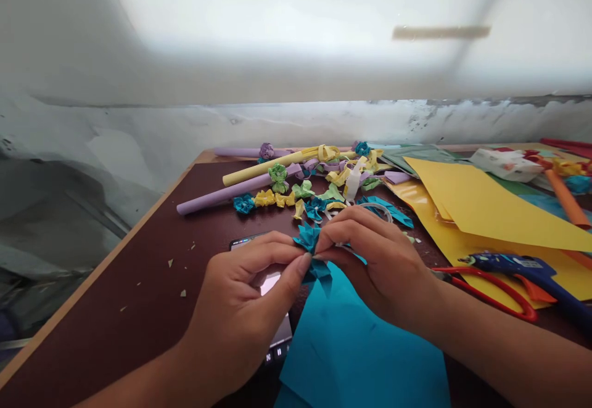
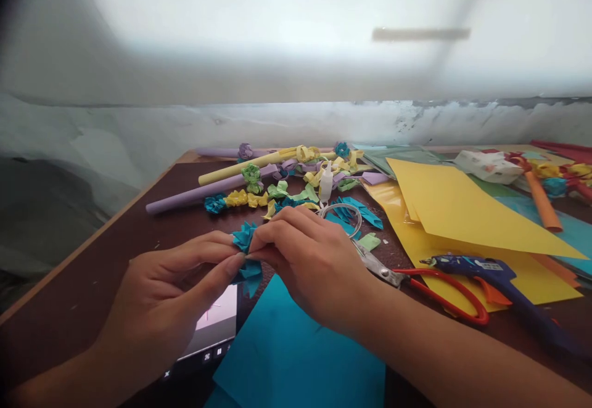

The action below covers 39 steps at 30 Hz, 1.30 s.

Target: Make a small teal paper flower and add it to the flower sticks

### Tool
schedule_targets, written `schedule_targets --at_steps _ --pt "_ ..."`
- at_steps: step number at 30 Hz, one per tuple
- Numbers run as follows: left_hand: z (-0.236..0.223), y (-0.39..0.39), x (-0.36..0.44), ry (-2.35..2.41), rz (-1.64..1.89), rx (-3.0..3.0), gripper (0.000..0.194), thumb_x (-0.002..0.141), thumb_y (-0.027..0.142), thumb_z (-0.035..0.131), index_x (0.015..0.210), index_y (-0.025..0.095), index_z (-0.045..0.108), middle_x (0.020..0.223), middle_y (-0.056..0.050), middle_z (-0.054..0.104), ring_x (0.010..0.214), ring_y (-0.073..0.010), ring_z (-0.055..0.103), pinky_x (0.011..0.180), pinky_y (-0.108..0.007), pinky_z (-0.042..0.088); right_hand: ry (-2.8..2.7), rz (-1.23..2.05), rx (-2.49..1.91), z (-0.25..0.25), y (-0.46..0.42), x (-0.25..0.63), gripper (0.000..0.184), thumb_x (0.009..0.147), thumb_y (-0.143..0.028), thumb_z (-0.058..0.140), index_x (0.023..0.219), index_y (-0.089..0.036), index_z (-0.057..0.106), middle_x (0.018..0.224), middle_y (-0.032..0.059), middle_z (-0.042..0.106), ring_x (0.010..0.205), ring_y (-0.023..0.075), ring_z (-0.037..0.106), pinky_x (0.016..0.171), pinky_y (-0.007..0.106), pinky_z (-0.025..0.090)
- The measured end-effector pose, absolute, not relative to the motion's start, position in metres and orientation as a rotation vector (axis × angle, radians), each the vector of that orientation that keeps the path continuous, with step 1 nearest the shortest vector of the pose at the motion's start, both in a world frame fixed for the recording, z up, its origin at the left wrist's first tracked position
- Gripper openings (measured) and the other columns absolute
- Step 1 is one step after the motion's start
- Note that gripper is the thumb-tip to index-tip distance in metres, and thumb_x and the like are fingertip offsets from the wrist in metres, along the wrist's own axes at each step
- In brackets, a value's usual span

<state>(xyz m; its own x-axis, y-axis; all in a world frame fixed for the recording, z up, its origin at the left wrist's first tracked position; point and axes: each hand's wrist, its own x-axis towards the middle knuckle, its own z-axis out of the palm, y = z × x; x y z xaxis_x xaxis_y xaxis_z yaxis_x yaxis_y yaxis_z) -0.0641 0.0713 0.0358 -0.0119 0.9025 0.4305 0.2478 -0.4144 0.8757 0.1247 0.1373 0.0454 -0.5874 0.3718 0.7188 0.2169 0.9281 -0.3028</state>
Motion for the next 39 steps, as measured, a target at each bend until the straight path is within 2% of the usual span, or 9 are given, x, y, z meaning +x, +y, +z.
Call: schedule_targets --at_steps 5,10,13,16,23,29,33,39 --pt "0.032 0.072 -0.064 1.048 1.410 1.494 0.015 0.092 0.022 0.071 0.079 0.025 0.078 0.080 0.003 0.072 0.077 -0.0126 0.064 0.073 -0.019 0.052 -2.232 0.172 -0.310 0.046 0.138 0.126 0.009 0.103 -0.015 0.057 0.096 -0.014 0.062 0.092 0.0049 0.064 0.085 0.0135 0.057 0.077 0.026 0.048" --pt "0.028 0.075 -0.064 0.798 1.352 1.161 0.010 0.092 0.027 0.073 0.092 0.028 0.082 0.087 0.000 0.075 0.083 -0.0156 0.066 0.077 -0.024 0.055 -2.203 0.261 -0.272 0.048 0.137 0.127 0.011 0.104 -0.018 0.054 0.096 -0.014 0.060 0.091 0.0051 0.063 0.086 0.0129 0.059 0.077 0.024 0.050" --pt "0.028 0.076 -0.063 0.776 1.339 1.157 0.012 0.093 0.027 0.072 0.097 0.029 0.083 0.091 -0.001 0.076 0.088 -0.0166 0.067 0.081 -0.026 0.055 -2.205 0.233 -0.270 0.048 0.137 0.126 0.010 0.104 -0.019 0.055 0.097 -0.014 0.061 0.093 0.0057 0.065 0.088 0.0133 0.060 0.078 0.025 0.051" --pt "0.030 0.075 -0.063 0.889 1.361 1.305 0.016 0.095 0.024 0.070 0.099 0.031 0.083 0.089 0.001 0.075 0.085 -0.0144 0.065 0.077 -0.022 0.053 -2.195 0.142 -0.318 0.046 0.139 0.125 0.009 0.103 -0.017 0.056 0.096 -0.015 0.061 0.092 0.0055 0.066 0.086 0.0139 0.060 0.076 0.026 0.049" --pt "0.040 0.076 -0.068 0.980 1.332 1.485 0.011 0.088 0.023 0.076 0.086 0.027 0.086 0.085 -0.002 0.077 0.080 -0.0175 0.068 0.071 -0.025 0.055 -2.265 -0.022 -0.265 0.046 0.138 0.130 0.003 0.098 -0.017 0.065 0.099 -0.015 0.063 0.092 0.0048 0.067 0.086 0.0174 0.058 0.079 0.033 0.047" --pt "0.042 0.076 -0.069 1.031 1.323 1.479 0.015 0.080 0.013 0.079 0.080 0.026 0.084 0.079 0.000 0.076 0.075 -0.0169 0.067 0.070 -0.025 0.055 -2.326 -0.141 -0.229 0.048 0.135 0.133 0.006 0.095 -0.011 0.063 0.100 -0.015 0.063 0.091 0.0062 0.067 0.085 0.0195 0.058 0.076 0.035 0.047" --pt "0.039 0.076 -0.067 1.077 1.364 1.461 0.016 0.078 0.011 0.078 0.071 0.025 0.082 0.071 0.001 0.075 0.070 -0.0157 0.064 0.064 -0.023 0.052 -2.331 -0.074 -0.259 0.047 0.135 0.131 0.003 0.098 -0.013 0.061 0.100 -0.016 0.061 0.091 0.0061 0.066 0.085 0.0187 0.058 0.077 0.034 0.047" --pt "0.038 0.079 -0.068 1.013 1.355 1.353 0.005 0.077 0.021 0.084 0.078 0.025 0.085 0.078 -0.003 0.078 0.071 -0.0191 0.067 0.062 -0.027 0.055 -2.264 0.084 -0.206 0.048 0.140 0.128 0.007 0.103 -0.018 0.057 0.097 -0.017 0.059 0.090 0.0052 0.066 0.085 0.0167 0.059 0.077 0.031 0.048"
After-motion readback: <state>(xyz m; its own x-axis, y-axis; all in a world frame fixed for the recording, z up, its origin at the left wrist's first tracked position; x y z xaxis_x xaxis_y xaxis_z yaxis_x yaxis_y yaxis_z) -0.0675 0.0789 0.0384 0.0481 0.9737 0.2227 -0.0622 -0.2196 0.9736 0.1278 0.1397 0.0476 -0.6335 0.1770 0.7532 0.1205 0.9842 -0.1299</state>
